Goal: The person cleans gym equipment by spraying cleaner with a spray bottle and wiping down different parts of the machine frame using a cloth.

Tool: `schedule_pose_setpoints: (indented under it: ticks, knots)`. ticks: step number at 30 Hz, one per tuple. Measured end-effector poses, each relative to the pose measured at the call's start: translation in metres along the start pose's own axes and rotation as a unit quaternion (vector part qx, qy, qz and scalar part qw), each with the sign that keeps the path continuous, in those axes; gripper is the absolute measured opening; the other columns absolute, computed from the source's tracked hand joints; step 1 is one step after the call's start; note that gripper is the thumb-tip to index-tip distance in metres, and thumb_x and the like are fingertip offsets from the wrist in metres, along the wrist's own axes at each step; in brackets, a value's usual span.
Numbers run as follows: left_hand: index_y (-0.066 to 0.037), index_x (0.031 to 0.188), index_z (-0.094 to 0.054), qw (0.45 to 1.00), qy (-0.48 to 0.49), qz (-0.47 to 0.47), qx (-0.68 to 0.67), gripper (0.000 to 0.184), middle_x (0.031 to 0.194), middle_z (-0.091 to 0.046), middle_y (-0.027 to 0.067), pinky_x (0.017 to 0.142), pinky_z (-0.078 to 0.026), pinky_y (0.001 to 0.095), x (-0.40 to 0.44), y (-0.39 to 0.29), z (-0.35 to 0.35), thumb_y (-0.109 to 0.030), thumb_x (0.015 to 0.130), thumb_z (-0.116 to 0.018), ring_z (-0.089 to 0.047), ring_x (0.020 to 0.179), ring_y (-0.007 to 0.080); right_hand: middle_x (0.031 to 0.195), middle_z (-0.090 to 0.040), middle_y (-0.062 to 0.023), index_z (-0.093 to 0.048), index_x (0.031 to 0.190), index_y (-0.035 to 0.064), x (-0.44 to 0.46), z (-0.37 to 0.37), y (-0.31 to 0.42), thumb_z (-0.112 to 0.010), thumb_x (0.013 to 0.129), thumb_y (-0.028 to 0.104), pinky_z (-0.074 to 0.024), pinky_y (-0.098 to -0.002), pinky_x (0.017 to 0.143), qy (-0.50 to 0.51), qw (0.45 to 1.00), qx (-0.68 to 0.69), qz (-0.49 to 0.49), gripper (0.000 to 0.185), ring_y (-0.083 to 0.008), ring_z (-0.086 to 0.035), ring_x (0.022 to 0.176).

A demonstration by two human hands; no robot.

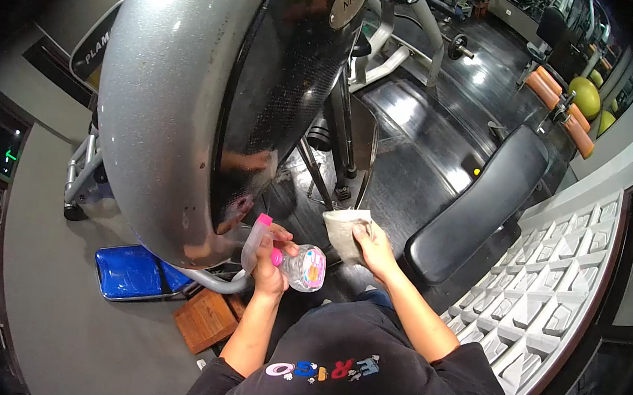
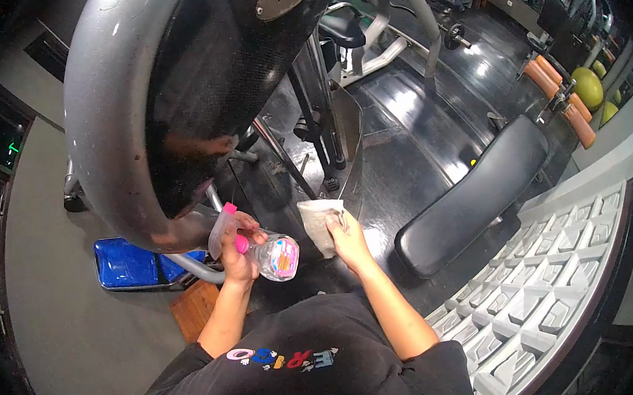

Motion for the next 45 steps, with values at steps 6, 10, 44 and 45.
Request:
schedule_pose_setpoints:
  ticks: [6,10,44,45]
  knots:
    - [-0.003,0.102,-0.057,1.0,-0.007,0.025,0.015,0.039,0.097,-0.059,0.0076,0.071,-0.048,0.0284,-0.007,0.0,0.002,-0.04,0.093,-0.059,-0.059,0.071,0.0115,0.114,-0.062,-0.0059,-0.055,0.123,0.0021,0.012,-0.001,0.018,-0.051,0.099,0.022,-0.0428,-0.0308,0.094,-0.062,0.994,0.077,0.053,0.032,-0.0147,-0.057,0.104]
    - [-0.001,0.111,-0.056,0.998,0.015,0.067,0.005,0.038,0.101,-0.059,0.0078,0.07,-0.048,0.0257,-0.027,0.005,0.02,-0.036,0.096,-0.057,-0.059,0.073,0.0102,0.125,-0.057,-0.0117,-0.053,0.124,-0.0009,0.046,-0.054,0.087,-0.051,0.094,0.01,-0.0395,-0.0342,0.101,-0.093,0.944,0.039,0.313,0.032,-0.0206,-0.052,0.118]
    - [0.001,0.105,-0.06,0.973,0.128,0.161,0.102,0.032,0.098,-0.062,0.0089,0.071,-0.048,0.0278,-0.075,-0.017,0.101,-0.029,0.095,-0.058,-0.059,0.075,0.0122,0.081,-0.065,-0.0088,-0.061,0.101,0.0044,0.142,-0.091,0.149,-0.043,0.099,0.038,-0.0554,-0.0339,0.064,0.227,0.966,0.089,-0.085,0.038,-0.0185,-0.064,0.067]
    - [0.001,0.105,-0.06,0.973,0.124,0.163,0.104,0.032,0.098,-0.062,0.0089,0.07,-0.048,0.0279,-0.076,-0.017,0.101,-0.03,0.095,-0.059,-0.059,0.075,0.0123,0.079,-0.064,-0.0083,-0.061,0.1,0.0043,0.142,-0.091,0.147,-0.043,0.098,0.039,-0.0553,-0.0335,0.063,0.226,0.967,0.077,-0.091,0.039,-0.0179,-0.064,0.066]
Point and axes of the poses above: each hand's wrist, its own x-axis towards the middle knuckle, its own z-axis out of the back of the hand, y = z × x, the point moved 1 cm from there along x, towards the middle knuckle
